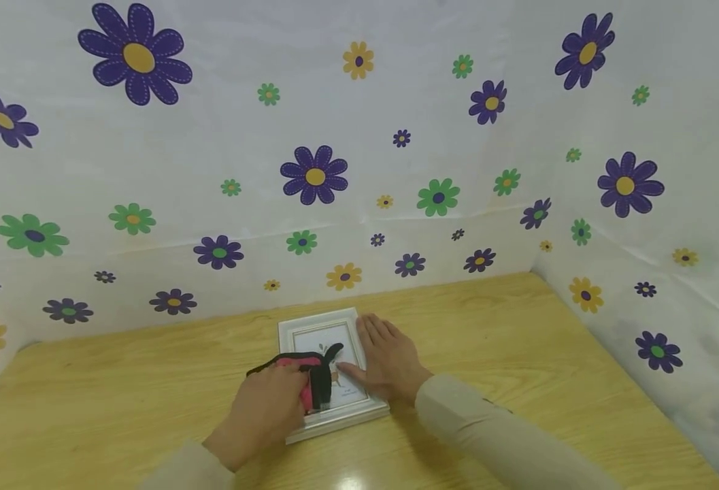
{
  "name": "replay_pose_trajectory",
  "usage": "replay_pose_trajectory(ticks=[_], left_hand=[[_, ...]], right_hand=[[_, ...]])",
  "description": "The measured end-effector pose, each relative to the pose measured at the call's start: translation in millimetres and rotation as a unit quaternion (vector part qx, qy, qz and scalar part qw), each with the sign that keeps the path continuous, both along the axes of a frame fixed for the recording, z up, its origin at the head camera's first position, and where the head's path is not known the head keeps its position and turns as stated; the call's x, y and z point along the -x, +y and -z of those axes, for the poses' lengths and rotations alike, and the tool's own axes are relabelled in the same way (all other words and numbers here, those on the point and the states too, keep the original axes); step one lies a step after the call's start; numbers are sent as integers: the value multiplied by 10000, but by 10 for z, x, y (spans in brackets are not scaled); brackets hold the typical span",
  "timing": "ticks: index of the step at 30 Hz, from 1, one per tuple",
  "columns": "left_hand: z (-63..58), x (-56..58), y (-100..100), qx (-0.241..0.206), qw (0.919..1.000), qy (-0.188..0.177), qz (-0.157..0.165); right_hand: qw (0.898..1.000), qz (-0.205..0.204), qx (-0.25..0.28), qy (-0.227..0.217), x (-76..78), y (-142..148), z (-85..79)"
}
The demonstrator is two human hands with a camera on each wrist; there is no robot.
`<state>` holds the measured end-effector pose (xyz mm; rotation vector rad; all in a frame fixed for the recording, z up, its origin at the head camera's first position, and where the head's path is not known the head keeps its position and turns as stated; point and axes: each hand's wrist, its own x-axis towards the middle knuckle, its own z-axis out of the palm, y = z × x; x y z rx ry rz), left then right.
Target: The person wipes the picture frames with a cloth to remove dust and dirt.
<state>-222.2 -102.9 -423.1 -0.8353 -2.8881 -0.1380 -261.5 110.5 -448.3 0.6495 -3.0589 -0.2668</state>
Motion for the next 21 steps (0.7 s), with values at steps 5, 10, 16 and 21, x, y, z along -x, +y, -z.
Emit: replay_pose_trajectory(ticks=[5, 10, 16, 21], left_hand=[[65, 369, 22, 173, 9983, -143, -539], [32, 487, 46, 197, 9961, -326, -790], [-46, 61, 57, 33, 9993, -318, -195], [-4, 43, 26, 78, 9998, 29, -207]], right_hand=[[9999, -34, 22, 94, 7, 14, 36], [9997, -49, 9, 251, 15, 15, 54], [9999, -14, -26, 134, 6, -14, 27], [10000, 53, 25, -1, -9, -32, -15]])
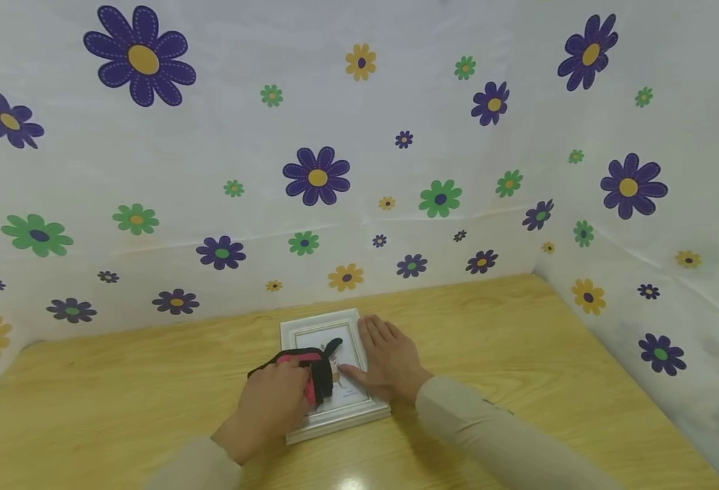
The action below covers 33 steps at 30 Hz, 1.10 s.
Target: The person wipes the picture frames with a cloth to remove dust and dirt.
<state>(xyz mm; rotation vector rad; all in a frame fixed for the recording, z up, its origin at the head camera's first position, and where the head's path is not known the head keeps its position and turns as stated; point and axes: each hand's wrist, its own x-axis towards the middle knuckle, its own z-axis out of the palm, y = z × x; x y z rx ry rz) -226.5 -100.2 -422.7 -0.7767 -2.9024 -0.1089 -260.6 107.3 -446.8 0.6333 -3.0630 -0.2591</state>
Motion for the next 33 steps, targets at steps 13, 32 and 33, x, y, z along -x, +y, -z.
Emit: replay_pose_trajectory(ticks=[13, 32, 33], left_hand=[[76, 517, -110, 4, 9993, -338, -181], [47, 648, -70, -210, 9988, -392, -223], [36, 649, -60, -245, 9984, -450, -222]], right_hand=[[9995, 244, 192, 54, -28, -71, 88], [9991, 329, 223, -128, 9, -3, 47], [9992, 346, 191, -110, 13, 4, 43]])
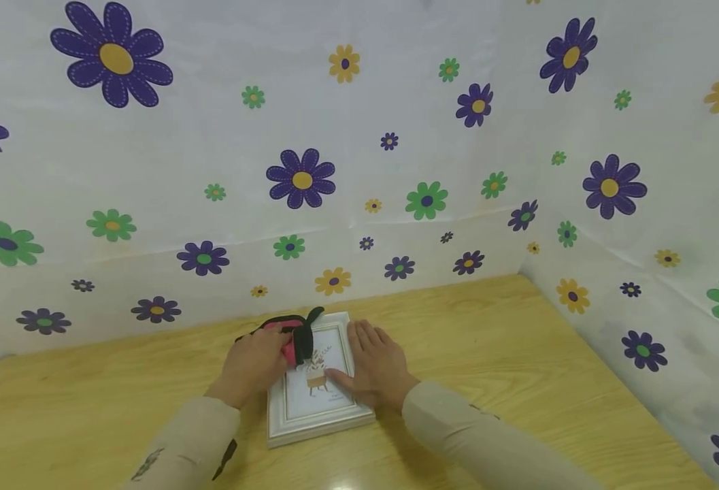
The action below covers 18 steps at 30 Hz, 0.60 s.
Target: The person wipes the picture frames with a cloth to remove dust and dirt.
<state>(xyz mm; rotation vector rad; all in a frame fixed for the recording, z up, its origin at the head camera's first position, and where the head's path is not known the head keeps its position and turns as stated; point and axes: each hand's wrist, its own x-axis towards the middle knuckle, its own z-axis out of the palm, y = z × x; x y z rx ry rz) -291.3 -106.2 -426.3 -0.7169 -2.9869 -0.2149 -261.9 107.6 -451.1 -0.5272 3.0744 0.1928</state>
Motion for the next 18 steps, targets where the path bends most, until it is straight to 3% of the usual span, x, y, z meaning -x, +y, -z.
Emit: replay_pose_trajectory(ticks=[3, 8, 11, 18], left_hand=[[-19, -110, 0, -113, 9997, -199, 4], [-49, -507, -6, -269, 9986, -398, 233], [-56, -655, -3, -285, 9986, -349, 269], [-30, -519, 52, -135, 9998, -140, -73]], right_hand=[[10000, -14, -20, 15, -4, -8, 1], [10000, -37, 42, -21, -19, -3, -42], [10000, -27, 55, -34, -19, -1, -52], [9999, 21, 80, -70, -6, -13, -38]])
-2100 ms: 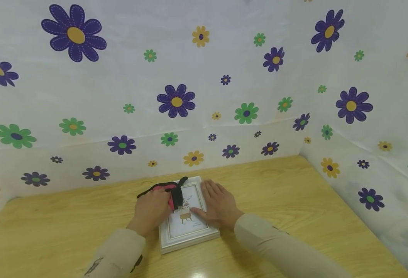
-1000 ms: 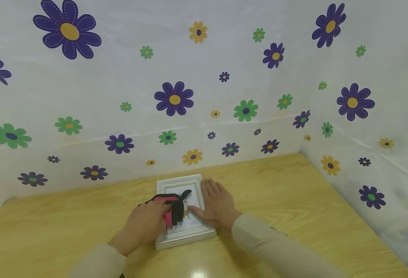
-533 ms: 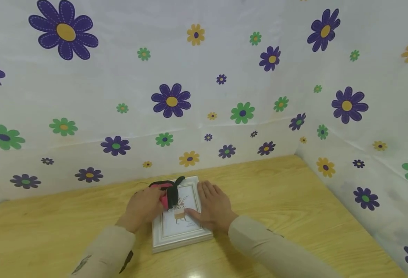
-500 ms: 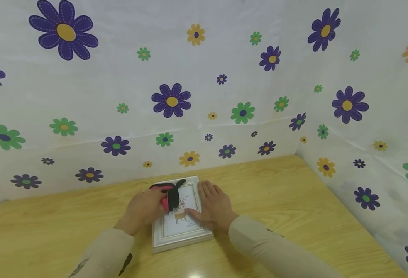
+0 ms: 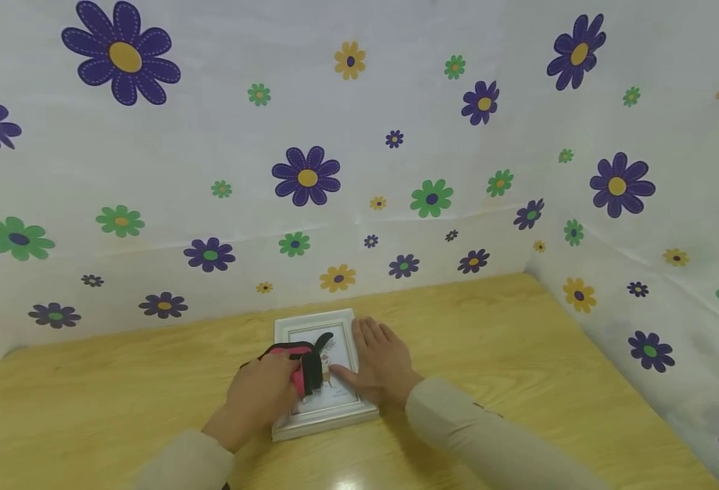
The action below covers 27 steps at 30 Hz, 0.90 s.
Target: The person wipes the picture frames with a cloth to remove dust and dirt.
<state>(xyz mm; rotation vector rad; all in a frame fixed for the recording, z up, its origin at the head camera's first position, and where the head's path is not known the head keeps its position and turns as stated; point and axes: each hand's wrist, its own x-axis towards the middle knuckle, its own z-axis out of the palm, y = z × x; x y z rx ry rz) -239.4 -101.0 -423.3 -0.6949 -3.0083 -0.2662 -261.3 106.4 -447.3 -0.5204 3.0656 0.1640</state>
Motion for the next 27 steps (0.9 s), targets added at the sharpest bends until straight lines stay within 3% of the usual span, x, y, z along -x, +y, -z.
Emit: replay_pose_trajectory(ticks=[3, 9, 12, 16, 23, 25, 27], left_hand=[[12, -83, -9, 68, 10000, -32, 10], [-20, -448, -14, -205, 9997, -80, 96], [-50, -512, 10, -327, 9993, -172, -5], [-28, -360, -2, -425, 9988, -244, -9], [27, 155, -51, -320, 9991, -264, -46], [13, 201, -37, -264, 9994, -226, -61], [-4, 159, -11, -298, 9990, -319, -82]], right_hand=[[10000, -62, -6, 33, -11, -21, 16], [9999, 27, -103, 100, -5, -20, 16], [10000, 44, -25, 64, -8, -2, 11], [9999, 58, 85, 37, -18, 35, -1], [9998, 59, 186, -103, -6, 33, 19], [9997, 55, 211, -104, -3, 26, 19], [9997, 53, 209, -98, -1, 26, 13]])
